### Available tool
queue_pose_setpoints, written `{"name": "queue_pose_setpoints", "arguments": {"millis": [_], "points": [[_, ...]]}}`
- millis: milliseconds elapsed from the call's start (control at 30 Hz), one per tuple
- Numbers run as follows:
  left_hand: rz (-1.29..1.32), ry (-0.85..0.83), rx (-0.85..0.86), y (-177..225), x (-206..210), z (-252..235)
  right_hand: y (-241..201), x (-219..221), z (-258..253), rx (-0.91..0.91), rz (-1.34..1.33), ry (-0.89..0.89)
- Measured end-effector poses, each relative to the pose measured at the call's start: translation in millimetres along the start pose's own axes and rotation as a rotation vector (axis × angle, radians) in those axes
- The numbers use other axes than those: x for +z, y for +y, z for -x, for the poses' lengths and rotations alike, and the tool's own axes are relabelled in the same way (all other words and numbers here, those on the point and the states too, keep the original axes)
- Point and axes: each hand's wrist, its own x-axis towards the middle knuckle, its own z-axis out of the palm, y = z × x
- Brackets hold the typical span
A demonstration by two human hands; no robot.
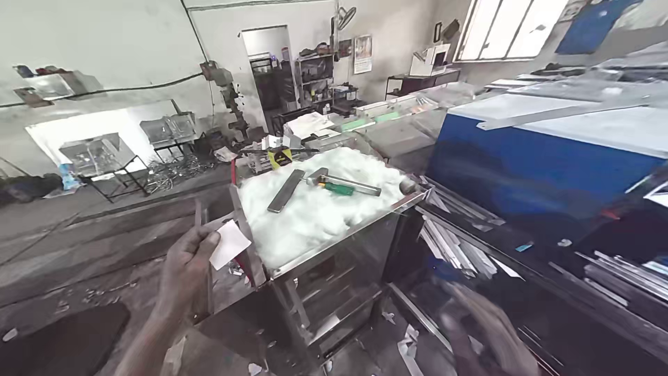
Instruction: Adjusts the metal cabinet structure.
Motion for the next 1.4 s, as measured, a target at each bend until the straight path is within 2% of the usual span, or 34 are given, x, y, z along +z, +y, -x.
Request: {"name": "queue_pose_setpoints", "arguments": {"millis": [67,167,267,367,533,600,733,800,867,933,1000,1067,1133,1200,1267,1333,1400], "points": [[0.009,-0.054,0.024,-4.4,4.8,-18.0,-5.0,35.5,-84.5,-0.112,0.037,-0.11],[-0.071,-0.198,0.003,-6.7,16.2,-47.1,-3.8,92.1,-188.3,-0.142,0.207,-0.377],[-0.228,-0.362,-0.006,-15.6,27.8,-77.2,6.8,139.8,-249.4,-0.076,0.418,-0.674],[-0.283,-0.482,0.018,-22.3,36.2,-105.0,19.2,164.9,-278.4,0.005,0.489,-0.879],[-0.372,-0.565,0.049,-35.0,44.0,-132.6,28.3,178.4,-304.7,0.062,0.452,-1.086],[-0.386,-0.54,0.077,-39.1,46.0,-135.3,25.4,178.7,-312.3,-0.011,0.495,-1.145],[-0.274,-0.381,0.182,-47.7,34.3,-121.4,0.2,185.8,-323.5,-0.103,0.671,-1.185],[-0.24,-0.348,0.194,-47.4,20.8,-109.0,-7.9,188.2,-326.4,0.007,0.578,-1.244],[-0.276,-0.305,0.171,-36.7,7.7,-95.1,-19.2,187.1,-330.1,0.277,0.395,-1.326],[-0.325,-0.294,0.118,-16.2,-5.6,-70.8,-20.2,191.2,-320.7,0.437,0.242,-1.369],[-0.307,-0.291,0.072,4.8,-14.7,-49.2,-22.0,188.7,-319.0,0.412,0.156,-1.317],[-0.342,-0.26,0.036,20.1,-17.8,-23.0,-24.6,172.6,-310.9,0.351,0.082,-1.156],[-0.44,-0.238,0.004,29.3,-17.6,3.5,-32.0,145.9,-284.7,0.255,-0.019,-0.912],[-0.542,-0.211,-0.06,39.5,-13.1,29.0,-45.6,116.2,-234.9,0.217,-0.224,-0.689],[-0.63,-0.179,-0.112,49.6,-7.5,49.5,-53.6,103.1,-164.0,0.351,-0.563,-0.568],[-0.681,-0.148,-0.129,53.4,0.6,64.1,-55.6,100.0,-80.3,0.389,-0.632,-0.432],[-0.666,-0.115,-0.131,49.2,11.3,74.9,-49.3,97.9,-1.0,0.401,-0.586,-0.433]]}}
